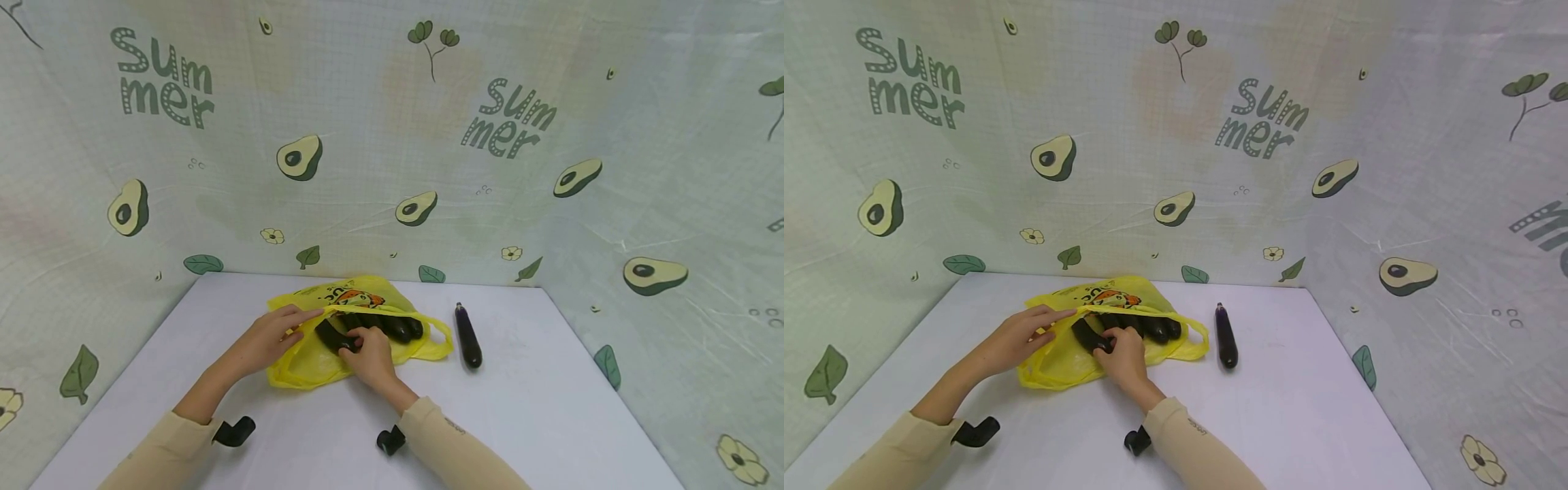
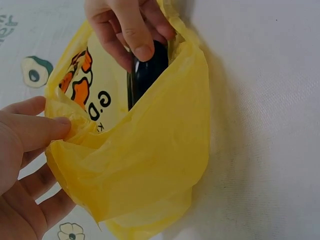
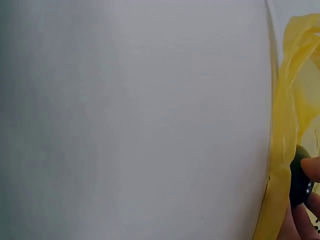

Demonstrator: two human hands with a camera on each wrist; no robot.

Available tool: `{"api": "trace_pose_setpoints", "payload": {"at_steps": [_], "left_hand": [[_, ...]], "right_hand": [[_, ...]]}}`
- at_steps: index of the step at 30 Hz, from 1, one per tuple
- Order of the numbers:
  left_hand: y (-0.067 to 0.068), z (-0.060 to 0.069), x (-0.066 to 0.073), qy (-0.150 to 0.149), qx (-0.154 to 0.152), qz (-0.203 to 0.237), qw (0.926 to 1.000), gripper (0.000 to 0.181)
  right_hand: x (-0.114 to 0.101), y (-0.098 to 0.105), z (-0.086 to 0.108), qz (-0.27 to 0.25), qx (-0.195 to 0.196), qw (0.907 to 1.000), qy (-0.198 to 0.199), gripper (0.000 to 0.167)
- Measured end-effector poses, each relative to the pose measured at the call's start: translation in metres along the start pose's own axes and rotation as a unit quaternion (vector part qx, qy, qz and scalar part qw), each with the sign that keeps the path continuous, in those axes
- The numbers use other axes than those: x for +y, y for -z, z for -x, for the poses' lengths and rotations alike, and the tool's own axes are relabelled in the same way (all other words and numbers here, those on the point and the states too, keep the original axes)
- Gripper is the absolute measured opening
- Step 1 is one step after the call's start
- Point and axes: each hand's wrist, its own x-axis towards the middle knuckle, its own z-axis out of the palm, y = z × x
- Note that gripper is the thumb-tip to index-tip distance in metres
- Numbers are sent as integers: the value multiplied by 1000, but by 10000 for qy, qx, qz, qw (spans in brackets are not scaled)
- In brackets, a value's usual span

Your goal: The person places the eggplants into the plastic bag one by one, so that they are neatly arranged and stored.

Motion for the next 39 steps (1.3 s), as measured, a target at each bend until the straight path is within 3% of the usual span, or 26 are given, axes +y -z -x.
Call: {"api": "trace_pose_setpoints", "payload": {"at_steps": [12, 17, 22, 27, 34, 39], "left_hand": [[-1, 1, -1, -39, 57, -22, 10000, 64], [0, 1, -1, -13, 35, 2, 10000, 64], [1, 1, -1, -1, 3, -4, 10000, 64], [2, 1, -3, -69, 23, 5, 10000, 63], [3, 2, -5, -90, 31, 73, 9999, 64], [2, 3, -6, 3, 11, 89, 10000, 65]], "right_hand": [[-1, 2, 1, -6, 77, 9999, -89, 28], [1, 14, 5, -65, -92, 9998, -134, 33], [5, 43, 17, -192, -342, 9992, -17, 35], [18, 79, 28, -130, -350, 9992, 163, 33], [43, 134, 40, 457, 243, 9976, 462, 33], [69, 165, 46, 1196, 472, 9913, 267, 40]]}}
